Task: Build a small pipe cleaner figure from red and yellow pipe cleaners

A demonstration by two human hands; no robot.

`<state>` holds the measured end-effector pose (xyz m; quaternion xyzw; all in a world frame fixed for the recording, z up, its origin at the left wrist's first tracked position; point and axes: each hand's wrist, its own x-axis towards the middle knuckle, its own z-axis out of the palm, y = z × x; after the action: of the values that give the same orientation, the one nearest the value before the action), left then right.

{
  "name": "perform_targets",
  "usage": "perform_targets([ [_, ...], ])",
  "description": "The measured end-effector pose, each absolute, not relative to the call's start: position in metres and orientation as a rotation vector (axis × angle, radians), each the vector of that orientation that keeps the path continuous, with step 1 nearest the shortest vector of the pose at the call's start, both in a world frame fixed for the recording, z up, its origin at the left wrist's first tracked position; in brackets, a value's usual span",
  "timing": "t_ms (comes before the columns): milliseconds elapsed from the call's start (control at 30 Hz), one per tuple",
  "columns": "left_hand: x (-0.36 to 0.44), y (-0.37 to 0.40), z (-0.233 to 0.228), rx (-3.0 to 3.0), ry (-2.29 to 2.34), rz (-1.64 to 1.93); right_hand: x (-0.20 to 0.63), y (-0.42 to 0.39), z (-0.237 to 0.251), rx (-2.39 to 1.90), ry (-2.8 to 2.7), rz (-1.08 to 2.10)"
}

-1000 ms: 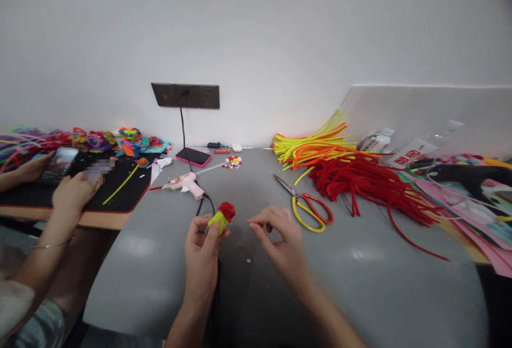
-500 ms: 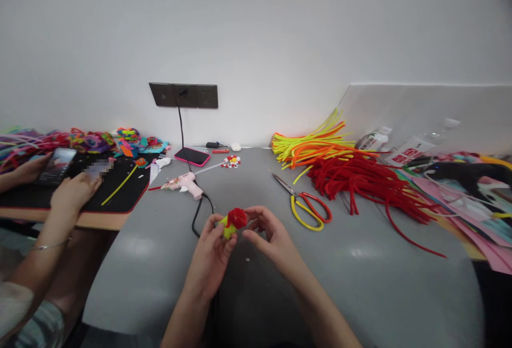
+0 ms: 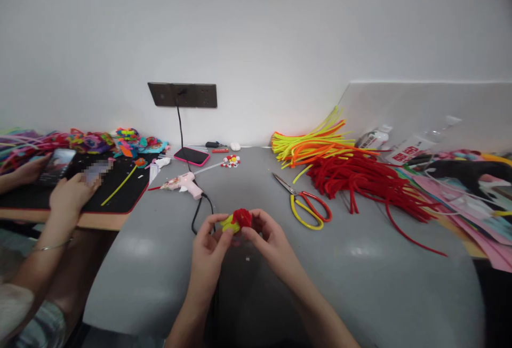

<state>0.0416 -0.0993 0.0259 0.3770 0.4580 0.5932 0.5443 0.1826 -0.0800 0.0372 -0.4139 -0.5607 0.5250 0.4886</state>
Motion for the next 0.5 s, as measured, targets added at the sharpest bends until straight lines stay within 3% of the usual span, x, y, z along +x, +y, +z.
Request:
perform_targets([
  [133,0.038,-0.098,0.024,0.923,1.069,1.423,0.188,-0.079,0.037,-1.127,-1.339,1.269],
  [333,0.032,-0.097,0.012,0.92,1.091,1.555,0.218,-0.088,0.02,-1.162,-1.327,1.642],
  [500,0.033,-0.086,-0.005,0.945,1.17,1.363,0.213,-0.073,0.002,-1.123,-1.187,1.551],
])
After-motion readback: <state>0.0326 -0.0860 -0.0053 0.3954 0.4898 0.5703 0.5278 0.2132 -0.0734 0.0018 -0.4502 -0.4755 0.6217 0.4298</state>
